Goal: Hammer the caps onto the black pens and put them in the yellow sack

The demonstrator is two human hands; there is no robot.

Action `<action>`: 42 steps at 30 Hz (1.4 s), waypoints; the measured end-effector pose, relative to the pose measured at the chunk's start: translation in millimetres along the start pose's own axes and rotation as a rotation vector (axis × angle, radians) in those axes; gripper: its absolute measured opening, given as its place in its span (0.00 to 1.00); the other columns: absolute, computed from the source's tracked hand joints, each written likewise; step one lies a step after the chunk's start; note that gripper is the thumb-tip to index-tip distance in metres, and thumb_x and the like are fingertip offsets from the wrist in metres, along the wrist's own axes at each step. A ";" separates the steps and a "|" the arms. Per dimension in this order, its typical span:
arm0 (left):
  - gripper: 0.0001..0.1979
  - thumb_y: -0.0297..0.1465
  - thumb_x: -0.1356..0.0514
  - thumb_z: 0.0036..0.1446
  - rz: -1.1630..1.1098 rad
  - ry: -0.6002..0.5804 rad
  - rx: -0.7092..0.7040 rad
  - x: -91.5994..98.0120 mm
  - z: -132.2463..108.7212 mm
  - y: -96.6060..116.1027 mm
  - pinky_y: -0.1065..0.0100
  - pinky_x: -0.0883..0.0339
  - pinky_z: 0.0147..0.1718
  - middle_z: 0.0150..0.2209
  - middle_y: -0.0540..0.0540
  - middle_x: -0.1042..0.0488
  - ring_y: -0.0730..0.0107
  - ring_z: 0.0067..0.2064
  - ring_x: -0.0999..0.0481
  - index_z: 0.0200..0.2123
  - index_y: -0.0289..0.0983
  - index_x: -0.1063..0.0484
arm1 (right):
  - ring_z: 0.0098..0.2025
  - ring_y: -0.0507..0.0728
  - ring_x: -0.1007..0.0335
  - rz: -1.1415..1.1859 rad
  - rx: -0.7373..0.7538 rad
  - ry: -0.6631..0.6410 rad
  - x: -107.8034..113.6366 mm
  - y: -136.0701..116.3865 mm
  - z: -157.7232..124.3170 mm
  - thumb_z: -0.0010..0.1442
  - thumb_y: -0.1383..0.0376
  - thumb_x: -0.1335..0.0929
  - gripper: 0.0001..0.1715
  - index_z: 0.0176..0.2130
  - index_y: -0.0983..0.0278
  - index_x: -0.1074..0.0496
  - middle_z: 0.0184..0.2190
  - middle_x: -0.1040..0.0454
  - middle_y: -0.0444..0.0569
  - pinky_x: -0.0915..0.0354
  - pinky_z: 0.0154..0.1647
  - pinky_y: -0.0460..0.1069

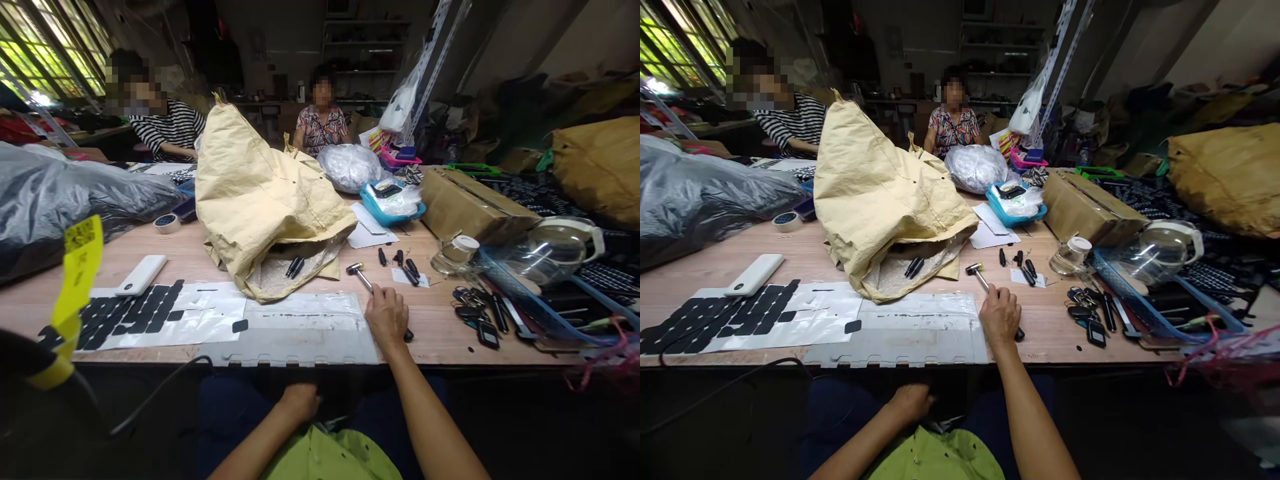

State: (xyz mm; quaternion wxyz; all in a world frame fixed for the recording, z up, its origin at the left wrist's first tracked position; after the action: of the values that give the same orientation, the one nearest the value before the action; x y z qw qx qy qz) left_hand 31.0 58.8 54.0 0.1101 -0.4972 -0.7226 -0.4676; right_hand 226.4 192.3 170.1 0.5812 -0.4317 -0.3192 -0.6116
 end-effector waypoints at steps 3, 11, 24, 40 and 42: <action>0.22 0.41 0.35 0.52 -0.057 -0.243 -0.243 13.8 -25.3 44.2 0.59 0.29 0.47 0.43 0.41 0.18 0.51 0.46 0.20 0.50 0.42 0.22 | 0.41 0.60 0.39 -0.002 0.006 0.020 -0.3 0.1 -0.6 0.64 0.68 0.38 0.18 0.50 0.62 0.25 0.39 0.30 0.55 0.49 0.36 0.51; 0.13 0.36 0.43 0.62 -0.384 0.862 -0.162 230.3 29.0 40.6 0.63 0.30 0.44 0.37 0.43 0.22 0.63 0.40 0.24 0.40 0.37 0.21 | 0.42 0.61 0.38 0.022 -0.002 -0.007 -3.9 -0.4 -0.5 0.64 0.68 0.37 0.18 0.51 0.61 0.25 0.40 0.30 0.55 0.47 0.36 0.52; 0.11 0.29 0.45 0.62 -0.106 0.972 0.121 254.3 58.3 2.2 0.57 0.36 0.50 0.45 0.36 0.25 0.50 0.49 0.28 0.42 0.37 0.23 | 0.42 0.60 0.37 0.044 -0.012 -0.017 -1.0 -2.9 0.1 0.64 0.68 0.38 0.19 0.51 0.61 0.26 0.40 0.30 0.55 0.45 0.37 0.52; 0.09 0.31 0.30 0.51 -0.006 0.625 -0.350 172.2 42.9 46.1 0.61 0.36 0.46 0.37 0.47 0.23 0.59 0.45 0.29 0.37 0.42 0.19 | 0.49 0.58 0.29 0.654 -0.083 -0.067 12.9 4.1 -28.7 0.67 0.61 0.43 0.23 0.53 0.61 0.25 0.46 0.24 0.52 0.32 0.49 0.52; 0.07 0.29 0.29 0.49 -0.038 0.629 -0.292 174.8 44.7 45.1 0.61 0.36 0.46 0.36 0.47 0.23 0.59 0.45 0.29 0.34 0.42 0.19 | 0.52 0.58 0.28 0.754 -0.009 -0.078 22.6 -6.4 -47.9 0.68 0.60 0.42 0.23 0.53 0.61 0.25 0.48 0.23 0.53 0.31 0.53 0.52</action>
State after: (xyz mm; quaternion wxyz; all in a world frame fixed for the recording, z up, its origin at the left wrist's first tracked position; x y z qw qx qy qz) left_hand -2.5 204.6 164.5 0.2463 -0.3256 -0.5880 -0.6982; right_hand 213.7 140.5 170.8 0.7509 -0.5445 -0.1571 -0.3392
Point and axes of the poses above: each hand's wrist, its own z-axis towards the middle knuckle, its own x-axis out of the back of the hand, y = z × x, the point moved 8 cm from there along z, towards the middle knuckle
